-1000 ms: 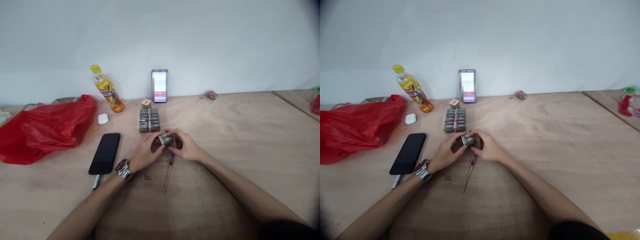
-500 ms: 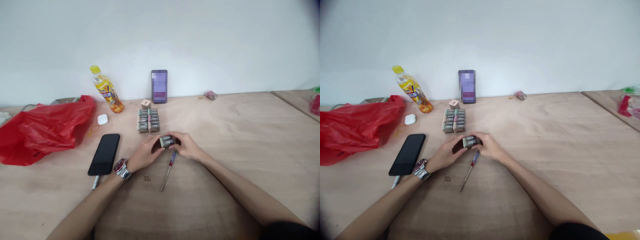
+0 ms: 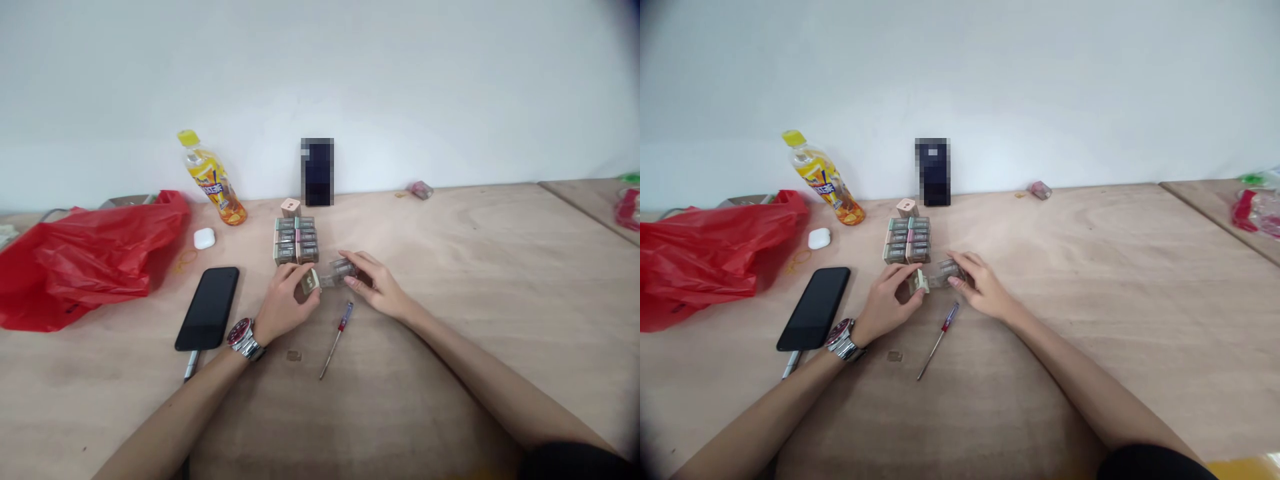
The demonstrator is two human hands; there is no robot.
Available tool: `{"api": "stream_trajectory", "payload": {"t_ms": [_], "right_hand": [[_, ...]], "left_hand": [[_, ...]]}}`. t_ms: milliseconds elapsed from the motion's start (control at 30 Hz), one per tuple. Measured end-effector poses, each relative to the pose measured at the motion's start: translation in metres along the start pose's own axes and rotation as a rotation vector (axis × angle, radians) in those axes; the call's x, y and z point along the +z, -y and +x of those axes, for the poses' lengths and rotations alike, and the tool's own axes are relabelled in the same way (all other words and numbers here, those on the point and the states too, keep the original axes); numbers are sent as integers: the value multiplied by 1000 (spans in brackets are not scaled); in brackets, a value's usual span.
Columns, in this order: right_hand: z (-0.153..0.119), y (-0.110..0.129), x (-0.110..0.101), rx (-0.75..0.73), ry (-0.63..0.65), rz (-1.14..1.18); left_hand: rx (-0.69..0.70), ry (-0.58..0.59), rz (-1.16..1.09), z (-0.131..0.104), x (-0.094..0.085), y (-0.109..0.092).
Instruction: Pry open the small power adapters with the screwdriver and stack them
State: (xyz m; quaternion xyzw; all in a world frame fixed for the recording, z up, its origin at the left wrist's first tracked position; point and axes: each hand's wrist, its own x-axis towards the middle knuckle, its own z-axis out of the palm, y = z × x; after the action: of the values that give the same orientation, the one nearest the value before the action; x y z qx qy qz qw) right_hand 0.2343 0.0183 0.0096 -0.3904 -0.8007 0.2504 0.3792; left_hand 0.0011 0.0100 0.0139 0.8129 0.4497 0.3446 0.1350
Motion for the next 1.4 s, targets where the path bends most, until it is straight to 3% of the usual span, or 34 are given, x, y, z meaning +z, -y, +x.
{"api": "stream_trajectory", "payload": {"t_ms": [233, 500, 633, 800, 900, 1033, 1167, 1400], "right_hand": [[-6, -2, -2, -120, 46, -207], [-6, -2, -3, -123, 21, -223], [-5, -2, -5, -90, -19, -225], [-1, -11, -5, 28, -216, -183], [0, -16, -8, 105, -211, -176], [5, -15, -17, 95, -154, -180], [39, -22, -23, 30, -155, -211], [152, -67, -21, 11, 173, -657]], "left_hand": [[3, -20, 10, 0, 2, 2], [-8, -38, 28, 0, 2, 1], [-18, -37, 30, 0, 2, 2], [-45, -16, 17, 0, 1, 1], [-67, -5, 20, 1, -1, 0], [-81, -23, 14, 1, 0, -1], [-105, -54, -2, 0, 1, 0], [-181, -91, -49, 0, 0, 3]]}}
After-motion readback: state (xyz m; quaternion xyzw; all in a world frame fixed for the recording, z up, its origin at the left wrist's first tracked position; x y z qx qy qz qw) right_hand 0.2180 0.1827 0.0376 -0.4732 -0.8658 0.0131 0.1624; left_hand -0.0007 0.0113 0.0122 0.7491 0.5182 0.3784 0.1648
